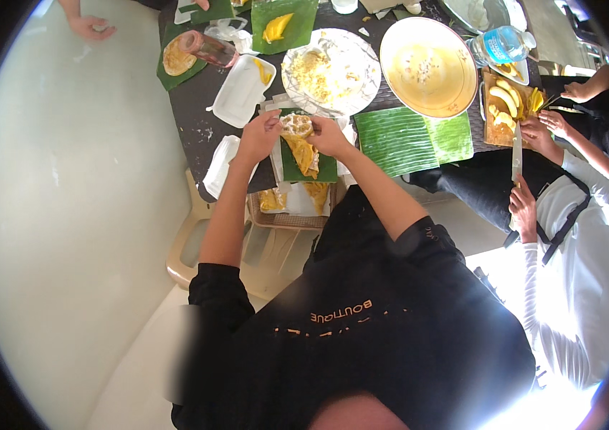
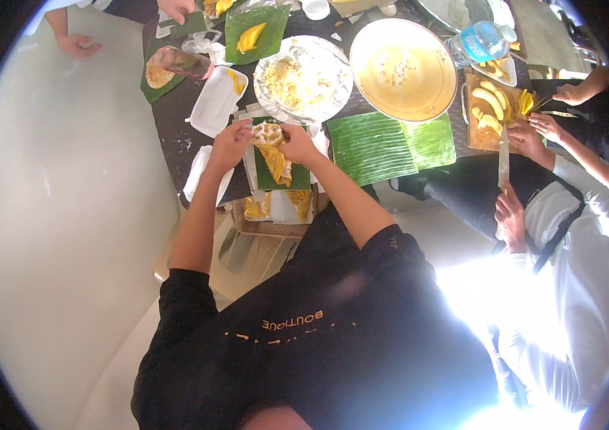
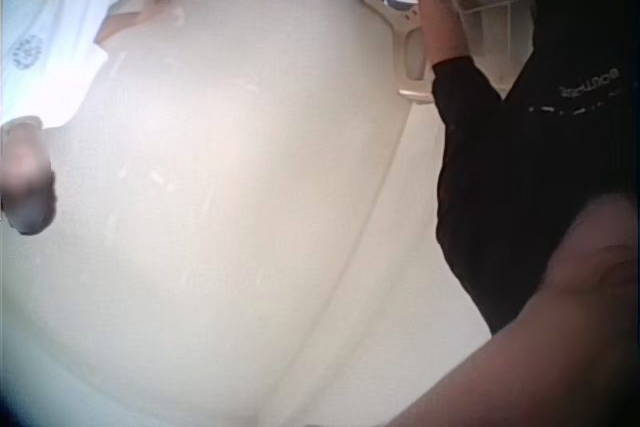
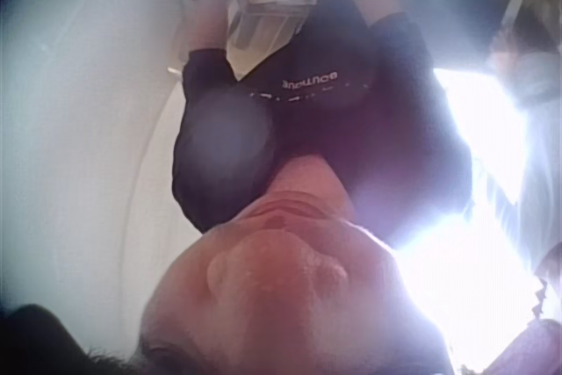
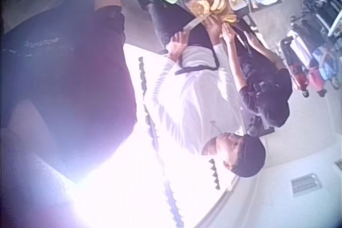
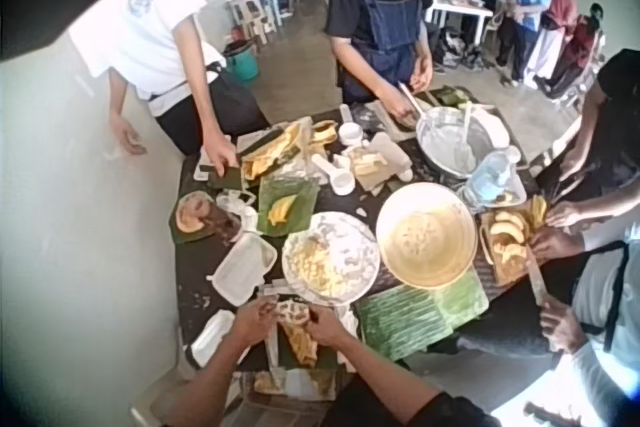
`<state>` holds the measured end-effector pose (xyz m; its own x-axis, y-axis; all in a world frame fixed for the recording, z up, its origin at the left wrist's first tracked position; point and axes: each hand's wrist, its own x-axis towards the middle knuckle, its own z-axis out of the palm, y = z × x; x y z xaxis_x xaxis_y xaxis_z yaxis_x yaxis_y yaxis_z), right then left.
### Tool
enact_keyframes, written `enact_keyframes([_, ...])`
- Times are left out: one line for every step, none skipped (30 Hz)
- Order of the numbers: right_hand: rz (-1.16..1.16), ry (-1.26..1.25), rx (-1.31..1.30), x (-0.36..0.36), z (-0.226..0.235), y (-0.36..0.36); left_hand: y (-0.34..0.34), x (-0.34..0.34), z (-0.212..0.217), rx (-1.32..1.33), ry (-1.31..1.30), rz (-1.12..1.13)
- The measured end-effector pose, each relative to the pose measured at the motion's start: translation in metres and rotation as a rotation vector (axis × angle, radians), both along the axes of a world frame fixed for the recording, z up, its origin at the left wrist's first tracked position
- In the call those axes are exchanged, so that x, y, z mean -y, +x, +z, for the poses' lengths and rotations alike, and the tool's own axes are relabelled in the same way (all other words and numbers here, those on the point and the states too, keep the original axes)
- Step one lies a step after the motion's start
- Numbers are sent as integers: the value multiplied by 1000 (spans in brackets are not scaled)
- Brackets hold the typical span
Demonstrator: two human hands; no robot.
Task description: The person assembles a food item on a banana leaf by hand, adding a yellow crumbly mixture and a small round item, then folds the leaf to enclose the contents. The person places the finished item into a white container.
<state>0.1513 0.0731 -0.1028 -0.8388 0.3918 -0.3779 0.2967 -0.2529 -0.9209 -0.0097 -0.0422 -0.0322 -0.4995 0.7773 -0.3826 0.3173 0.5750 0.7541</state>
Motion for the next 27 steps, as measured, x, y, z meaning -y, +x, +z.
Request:
enact_keyframes([4,21,12,0,3,0,3,1,-1,-7,4,18])
enact_keyframes([7,43,24,0,6,-1,4,3,-3,-20,10,29])
enact_keyframes([7,71,38,0,1,-1,7,2,-4,-30,19,37])
enact_keyframes([7,99,51,0,-5,-2,9,2,-5,-40,28,44])
enact_keyframes([6,127,65,0,-9,-2,11,1,-6,-53,33,56])
enact_keyframes([22,158,102,0,-6,-4,12,3,-8,-66,36,72])
enact_keyframes([37,189,140,-1,-2,-4,14,4,-9,-80,38,87])
enact_keyframes([53,220,178,0,2,-5,15,5,-11,-84,36,108])
enact_keyframes([42,261,186,1,4,-5,18,6,-12,-87,36,128])
enact_keyframes([31,301,195,3,7,-5,20,6,-13,-90,36,147])
enact_keyframes([19,342,203,3,9,-6,22,6,-13,-113,41,152])
enact_keyframes([33,362,203,4,7,-4,26,7,-13,-133,48,160])
enact_keyframes([46,382,204,3,6,-2,31,7,-13,-152,54,168])
enact_keyframes([60,402,204,4,4,0,37,8,-12,-131,64,212])
enact_keyframes([63,422,232,3,10,0,43,9,-11,-113,73,256])
enact_keyframes([66,442,261,2,17,1,49,10,-10,-95,82,301])
enact_keyframes([70,462,289,1,23,1,55,14,-12,-72,102,342])
enact_keyframes([77,441,300,-1,24,2,61,16,-13,-48,125,379])
enact_keyframes([85,420,311,-3,26,4,66,19,-14,-23,148,418])
enact_keyframes([92,400,323,-5,28,6,72,21,-16,-19,126,438])
enact_keyframes([104,441,343,-5,29,7,77,23,-14,-17,103,460])
enact_keyframes([116,482,363,-5,31,9,81,25,-12,-14,80,482])
enact_keyframes([128,523,382,-5,32,10,86,27,-12,-6,85,503])
enact_keyframes([136,521,396,-5,28,12,90,28,-13,4,92,522])
enact_keyframes([144,519,409,-6,24,14,95,30,-14,13,98,541])
enact_keyframes([151,516,422,-6,20,16,99,30,-15,8,108,542])
enact_keyframes([157,493,426,-6,20,17,102,30,-14,1,118,545])
